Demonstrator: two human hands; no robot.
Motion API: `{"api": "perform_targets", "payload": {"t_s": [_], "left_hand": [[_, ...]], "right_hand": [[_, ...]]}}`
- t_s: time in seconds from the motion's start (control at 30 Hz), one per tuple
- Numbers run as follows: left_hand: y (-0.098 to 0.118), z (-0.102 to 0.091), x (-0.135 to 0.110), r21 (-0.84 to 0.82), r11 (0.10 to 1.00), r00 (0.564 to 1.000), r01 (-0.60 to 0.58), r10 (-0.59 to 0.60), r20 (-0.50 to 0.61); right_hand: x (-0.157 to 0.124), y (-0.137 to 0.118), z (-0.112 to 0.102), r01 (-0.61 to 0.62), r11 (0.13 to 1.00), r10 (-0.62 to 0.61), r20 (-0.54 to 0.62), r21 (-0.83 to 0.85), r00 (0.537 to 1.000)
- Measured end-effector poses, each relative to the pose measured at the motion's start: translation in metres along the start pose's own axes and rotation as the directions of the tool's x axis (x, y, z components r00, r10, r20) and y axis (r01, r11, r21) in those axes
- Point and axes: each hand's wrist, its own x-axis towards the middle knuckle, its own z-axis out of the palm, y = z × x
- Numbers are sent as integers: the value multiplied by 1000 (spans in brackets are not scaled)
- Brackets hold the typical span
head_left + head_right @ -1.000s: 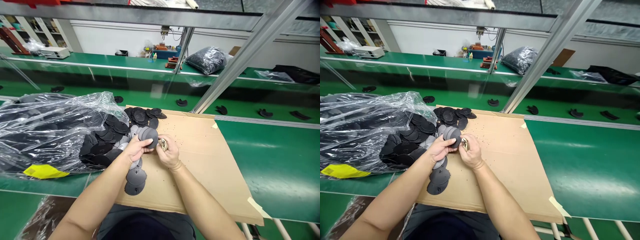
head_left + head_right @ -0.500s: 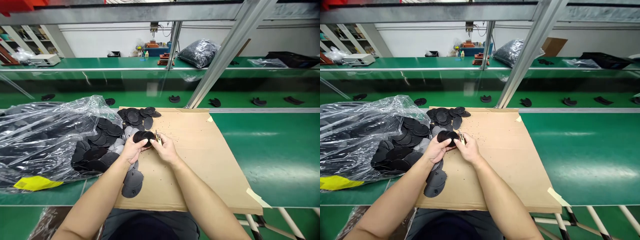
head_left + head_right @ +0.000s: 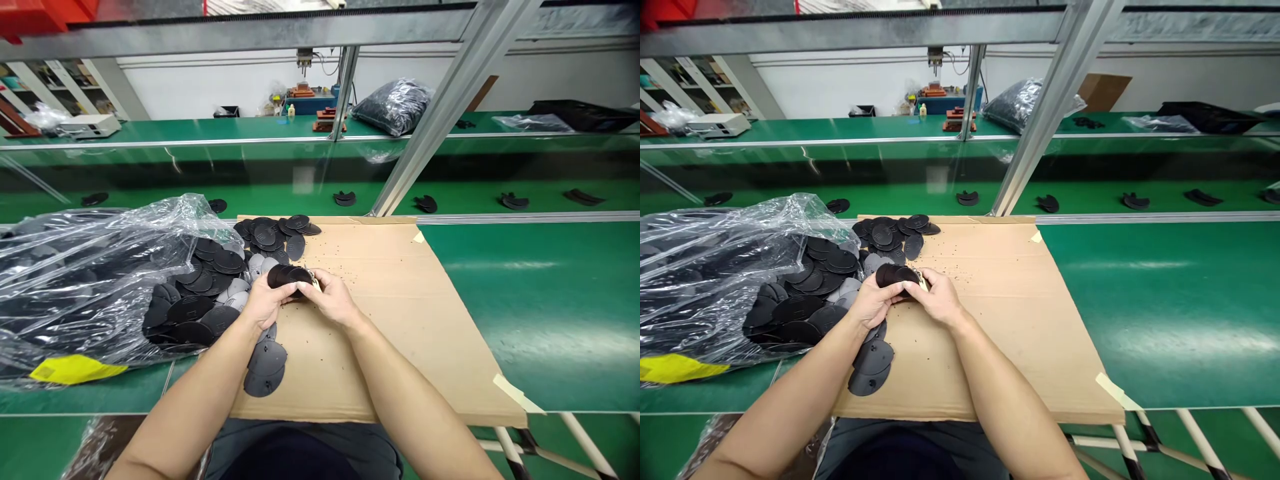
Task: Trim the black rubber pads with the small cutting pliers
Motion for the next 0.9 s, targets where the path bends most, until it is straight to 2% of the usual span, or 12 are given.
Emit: {"api": "perform_targets", "payload": {"t_s": [0.27,0.43,0.6,0.67,0.77,0.9], "left_hand": [[-6,-3,1,70,994,996,-86,83,37],[-6,-4,2,105,991,993,-82,72,91],[-4,-3,3,84,992,989,-95,84,126],[-1,-4,3,51,997,991,-56,49,122],[2,-7,3,-17,998,993,58,-56,108],[3,-12,3,-54,984,970,168,-155,186]], "right_hand": [[0,-4,-4,-90,989,89,14,119,996],[0,1,-5,-77,994,79,-22,79,997],[-2,0,3,-60,994,69,-96,91,993],[-5,-3,6,1,990,15,-112,143,994],[-8,-9,9,166,974,-151,-102,157,983],[-10,-14,10,352,934,-356,-149,-55,922]]}}
